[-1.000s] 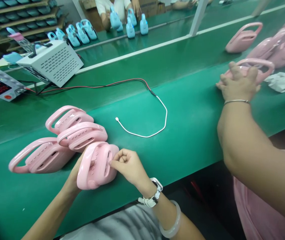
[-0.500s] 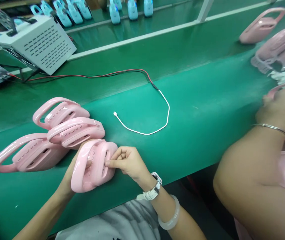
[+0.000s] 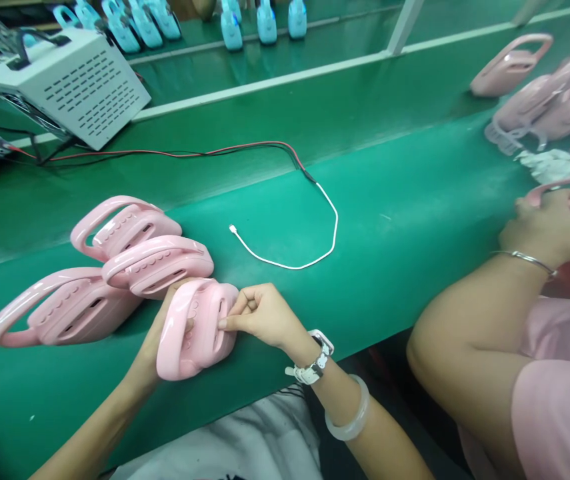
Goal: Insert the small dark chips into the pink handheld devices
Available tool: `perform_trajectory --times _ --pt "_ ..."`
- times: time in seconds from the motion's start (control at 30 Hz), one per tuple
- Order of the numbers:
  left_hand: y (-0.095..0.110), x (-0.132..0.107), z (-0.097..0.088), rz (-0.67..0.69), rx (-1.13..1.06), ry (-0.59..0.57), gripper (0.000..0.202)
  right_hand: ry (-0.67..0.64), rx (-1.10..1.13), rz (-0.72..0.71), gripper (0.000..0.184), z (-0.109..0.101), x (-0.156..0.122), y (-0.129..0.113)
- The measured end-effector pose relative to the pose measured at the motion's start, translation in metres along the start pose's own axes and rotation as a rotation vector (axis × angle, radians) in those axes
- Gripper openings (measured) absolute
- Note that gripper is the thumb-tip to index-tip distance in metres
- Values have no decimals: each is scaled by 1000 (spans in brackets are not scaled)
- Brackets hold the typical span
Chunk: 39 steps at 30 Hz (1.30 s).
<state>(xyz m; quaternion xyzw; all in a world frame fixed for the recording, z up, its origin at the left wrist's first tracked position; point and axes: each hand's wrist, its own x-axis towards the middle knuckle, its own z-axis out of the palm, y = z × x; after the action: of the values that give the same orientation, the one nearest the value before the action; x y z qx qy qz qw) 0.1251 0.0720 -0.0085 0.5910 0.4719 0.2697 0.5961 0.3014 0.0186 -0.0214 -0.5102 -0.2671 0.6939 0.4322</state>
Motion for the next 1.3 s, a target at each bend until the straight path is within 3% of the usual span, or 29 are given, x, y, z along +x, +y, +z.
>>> perform_trajectory --times 0.13,0.3,0.43,0.57,0.7,0.87,1.0,1.13,1.3 --pt "-5 1 1 96 25 -42 39 34 -16 -18 47 0 -9 1" --pt "-10 2 3 133 4 -74 37 146 -137 -29 45 12 -17 -6" --pt "-12 5 4 159 -33 -97 39 154 -131 22 47 9 -24 -14" --pt "-14 7 7 163 -68 -107 39 195 64 59 53 -5 -54 -4" --pt "-15 7 12 154 -107 -97 41 347 393 -64 55 -12 -94 35" --pt "-15 5 15 158 -102 -84 43 549 640 -60 54 2 -119 74" --pt "-14 4 13 136 -79 -95 42 647 695 -15 55 19 -121 65" --pt "-13 4 12 127 -46 -87 41 597 628 -52 57 27 -117 51" --pt "-17 5 14 156 -43 -78 41 503 521 -55 56 29 -105 53"
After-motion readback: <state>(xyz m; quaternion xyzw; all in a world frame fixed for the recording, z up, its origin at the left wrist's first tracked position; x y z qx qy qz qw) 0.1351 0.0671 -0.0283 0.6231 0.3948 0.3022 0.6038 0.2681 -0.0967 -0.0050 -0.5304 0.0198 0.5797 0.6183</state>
